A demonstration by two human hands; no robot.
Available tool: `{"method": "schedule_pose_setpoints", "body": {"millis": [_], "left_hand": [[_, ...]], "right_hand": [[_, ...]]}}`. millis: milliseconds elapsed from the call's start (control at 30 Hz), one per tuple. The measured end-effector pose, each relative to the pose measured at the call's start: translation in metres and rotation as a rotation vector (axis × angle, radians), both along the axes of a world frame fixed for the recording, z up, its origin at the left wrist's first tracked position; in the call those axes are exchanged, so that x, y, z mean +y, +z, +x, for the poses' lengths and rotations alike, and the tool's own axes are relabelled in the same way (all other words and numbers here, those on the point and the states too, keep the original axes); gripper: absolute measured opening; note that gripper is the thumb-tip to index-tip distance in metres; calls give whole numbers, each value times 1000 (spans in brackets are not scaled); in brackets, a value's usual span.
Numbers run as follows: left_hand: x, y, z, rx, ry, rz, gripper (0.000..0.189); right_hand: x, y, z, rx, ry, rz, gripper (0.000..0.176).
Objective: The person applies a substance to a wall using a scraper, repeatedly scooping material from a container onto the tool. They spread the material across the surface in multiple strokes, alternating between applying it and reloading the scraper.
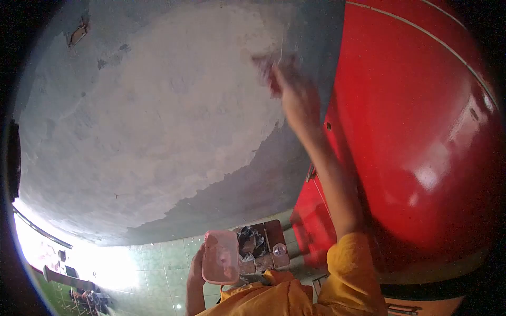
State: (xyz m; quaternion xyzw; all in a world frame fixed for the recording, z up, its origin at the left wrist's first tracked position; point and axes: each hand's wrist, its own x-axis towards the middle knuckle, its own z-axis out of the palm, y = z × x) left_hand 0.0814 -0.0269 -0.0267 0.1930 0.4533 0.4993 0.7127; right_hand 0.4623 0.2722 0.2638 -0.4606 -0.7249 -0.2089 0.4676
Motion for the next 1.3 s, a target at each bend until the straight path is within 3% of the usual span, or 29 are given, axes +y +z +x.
{"method": "schedule_pose_setpoints", "body": {"millis": [67,167,333,433,533,600,700,867,967,1067,1167,1300], "left_hand": [[0,1,2,-2,-5,-4,49],[1,1,4,-5,-13,-3,49],[-1,-2,8,-15,-20,-6,49],[0,-1,9,-19,-25,-7,48],[1,0,11,-16,-24,-15,48],[2,1,11,-10,-19,-18,48],[2,-2,8,-52,5,-19,48],[-2,-4,3,-78,22,0,49],[-7,-1,8,-54,23,13,50],[-4,2,5,-46,7,6,51],[-6,-5,3,-34,28,-5,51],[-8,-9,2,-50,50,-19,51]], "right_hand": [[24,29,21,-59,-168,308,50],[63,-5,34,-67,-112,317,55],[28,-155,14,-119,-94,116,45],[11,-140,13,-76,-104,9,44],[9,-23,9,-34,-36,232,42],[29,33,13,-109,-136,392,49],[51,31,1,-136,-60,355,50],[26,-119,-18,-174,-59,133,47],[17,-141,-9,-118,-17,-24,45],[7,-47,-14,-5,-16,-11,45],[21,13,-17,-133,-41,295,49],[38,-61,-33,-209,-64,197,53]]}}
